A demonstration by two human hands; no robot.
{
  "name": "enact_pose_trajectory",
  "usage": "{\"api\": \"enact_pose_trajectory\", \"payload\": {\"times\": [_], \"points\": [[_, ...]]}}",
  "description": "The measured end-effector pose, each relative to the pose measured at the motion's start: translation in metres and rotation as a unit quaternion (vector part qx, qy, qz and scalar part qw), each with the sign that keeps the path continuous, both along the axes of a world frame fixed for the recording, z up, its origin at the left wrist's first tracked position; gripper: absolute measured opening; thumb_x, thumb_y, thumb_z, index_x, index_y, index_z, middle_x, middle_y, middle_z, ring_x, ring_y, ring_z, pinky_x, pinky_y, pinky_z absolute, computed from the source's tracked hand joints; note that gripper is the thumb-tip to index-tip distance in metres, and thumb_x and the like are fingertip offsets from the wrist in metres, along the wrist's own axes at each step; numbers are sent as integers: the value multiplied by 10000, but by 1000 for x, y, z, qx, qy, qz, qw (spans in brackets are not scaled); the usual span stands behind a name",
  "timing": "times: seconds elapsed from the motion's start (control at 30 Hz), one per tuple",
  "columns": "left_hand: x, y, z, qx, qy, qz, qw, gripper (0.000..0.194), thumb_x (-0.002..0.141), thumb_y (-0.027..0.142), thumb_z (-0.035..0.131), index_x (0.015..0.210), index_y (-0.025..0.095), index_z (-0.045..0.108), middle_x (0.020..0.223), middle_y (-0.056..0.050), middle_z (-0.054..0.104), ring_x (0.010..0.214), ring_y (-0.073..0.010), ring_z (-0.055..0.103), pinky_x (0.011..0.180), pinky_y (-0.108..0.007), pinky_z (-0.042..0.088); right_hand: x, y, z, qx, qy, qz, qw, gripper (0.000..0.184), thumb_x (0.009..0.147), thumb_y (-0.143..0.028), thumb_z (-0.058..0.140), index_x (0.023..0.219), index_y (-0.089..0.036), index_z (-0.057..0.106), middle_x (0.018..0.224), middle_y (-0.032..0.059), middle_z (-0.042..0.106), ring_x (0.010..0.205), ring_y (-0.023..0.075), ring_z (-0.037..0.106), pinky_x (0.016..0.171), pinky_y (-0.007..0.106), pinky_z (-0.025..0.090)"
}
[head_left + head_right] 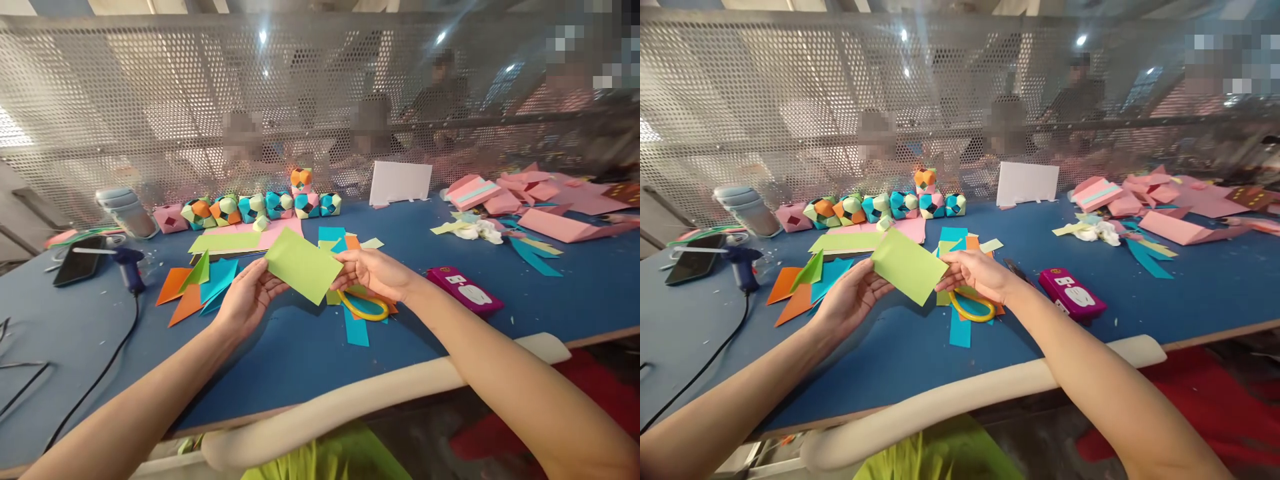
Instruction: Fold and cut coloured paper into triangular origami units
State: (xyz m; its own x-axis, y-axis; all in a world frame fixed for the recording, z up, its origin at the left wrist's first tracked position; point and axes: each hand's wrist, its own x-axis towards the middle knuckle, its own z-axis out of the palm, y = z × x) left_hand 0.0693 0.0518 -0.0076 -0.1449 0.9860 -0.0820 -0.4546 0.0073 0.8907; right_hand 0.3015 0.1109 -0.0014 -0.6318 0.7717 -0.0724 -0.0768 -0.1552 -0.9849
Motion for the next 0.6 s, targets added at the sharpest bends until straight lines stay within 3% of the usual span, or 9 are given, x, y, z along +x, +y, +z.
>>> {"api": "enact_pose_trajectory", "payload": {"times": [0.13,0.33,0.5,0.6], "points": [[1,-1,2,1,-12,2,1000,176,893,222,511,936,136,658,875,-79,738,770,-177,705,721,-306,582,-3,-2,0,33,-40,-33,998,119,805,-206,663,890,-122,656,840,65,726,730,149,712,701,238,541],[2,-3,0,18,-24,-20,999,193,859,255,576,967,122,665,898,-94,737,784,-184,705,725,-307,592,-6,-6,3,46,-63,-64,995,34,805,-145,660,797,-128,632,724,30,688,675,128,698,642,206,532],[3,-3,-5,26,1,-31,999,213,761,90,641,964,140,683,943,-57,734,757,-141,698,663,-234,586,-4,-3,-1,51,-65,-46,996,120,766,-245,707,820,-145,670,836,45,715,754,133,682,672,217,506],[5,-4,-7,21,0,-45,999,206,765,79,629,956,136,685,932,-59,734,753,-137,697,656,-227,586,-2,-1,-1,82,-51,-88,991,211,775,-353,696,865,-162,699,916,50,720,835,137,652,706,228,493]]}}
